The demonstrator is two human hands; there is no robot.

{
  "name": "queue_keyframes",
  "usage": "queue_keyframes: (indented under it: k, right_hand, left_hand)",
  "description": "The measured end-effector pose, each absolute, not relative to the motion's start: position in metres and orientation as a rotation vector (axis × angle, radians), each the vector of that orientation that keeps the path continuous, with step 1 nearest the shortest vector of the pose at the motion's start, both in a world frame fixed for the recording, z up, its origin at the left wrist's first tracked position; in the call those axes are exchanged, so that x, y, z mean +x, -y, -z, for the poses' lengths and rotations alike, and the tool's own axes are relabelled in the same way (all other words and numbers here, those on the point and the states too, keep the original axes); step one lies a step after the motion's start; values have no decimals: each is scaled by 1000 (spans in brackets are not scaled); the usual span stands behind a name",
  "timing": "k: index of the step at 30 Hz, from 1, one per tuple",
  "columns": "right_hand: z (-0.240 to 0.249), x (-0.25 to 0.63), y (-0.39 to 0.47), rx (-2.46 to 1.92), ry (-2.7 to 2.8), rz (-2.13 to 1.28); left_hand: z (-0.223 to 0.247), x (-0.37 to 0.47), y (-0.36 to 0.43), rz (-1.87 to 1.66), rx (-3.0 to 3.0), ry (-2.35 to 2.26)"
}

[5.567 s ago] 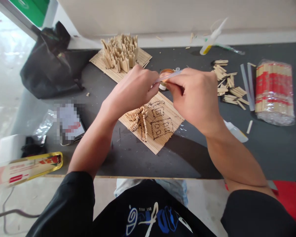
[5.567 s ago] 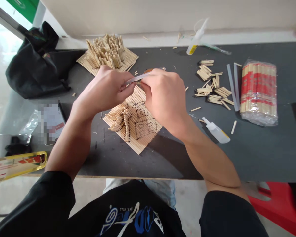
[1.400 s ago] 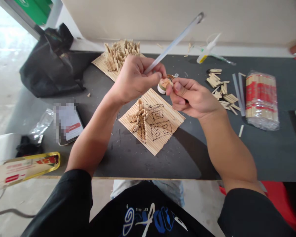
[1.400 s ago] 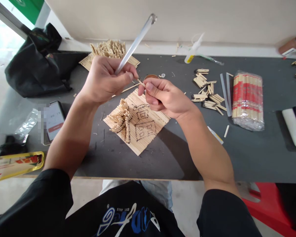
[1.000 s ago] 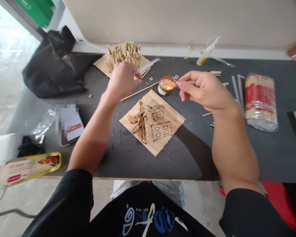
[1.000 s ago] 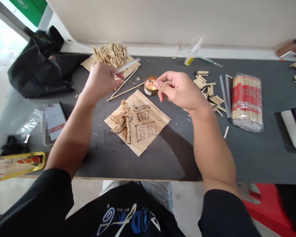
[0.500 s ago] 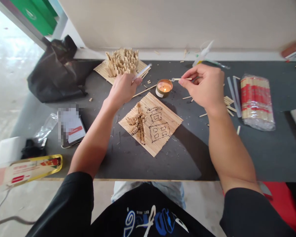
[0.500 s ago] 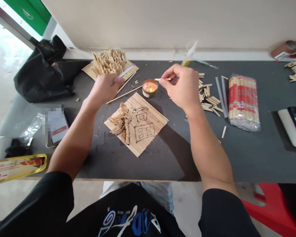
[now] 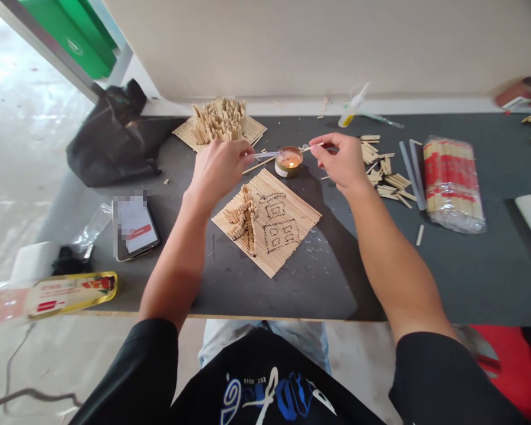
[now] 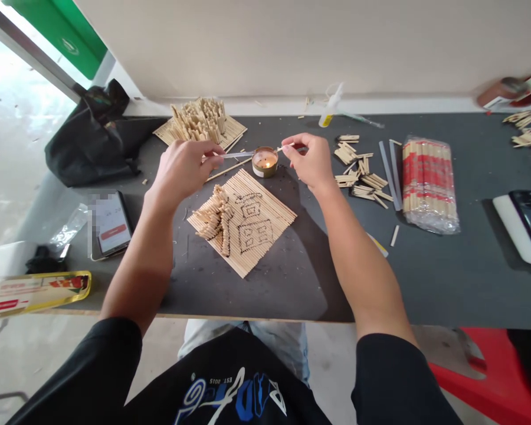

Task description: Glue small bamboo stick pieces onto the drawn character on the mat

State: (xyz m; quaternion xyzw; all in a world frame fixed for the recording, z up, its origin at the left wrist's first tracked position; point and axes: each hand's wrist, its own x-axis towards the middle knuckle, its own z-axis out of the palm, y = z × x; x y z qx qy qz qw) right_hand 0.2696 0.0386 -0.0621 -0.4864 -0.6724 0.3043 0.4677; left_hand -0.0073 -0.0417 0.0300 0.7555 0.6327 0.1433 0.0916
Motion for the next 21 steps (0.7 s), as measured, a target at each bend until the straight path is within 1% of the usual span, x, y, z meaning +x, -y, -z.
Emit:
queue_keyframes:
  k: [5,21]
  right_hand:
    - [79,267,-46,-1174,1637,-702]
    - [93,268,-51,-1184,1676,-613]
  left_hand:
    - [-26,6,41,-511,2259,-1854]
    - [-15,20,28,-432,2293,-1895]
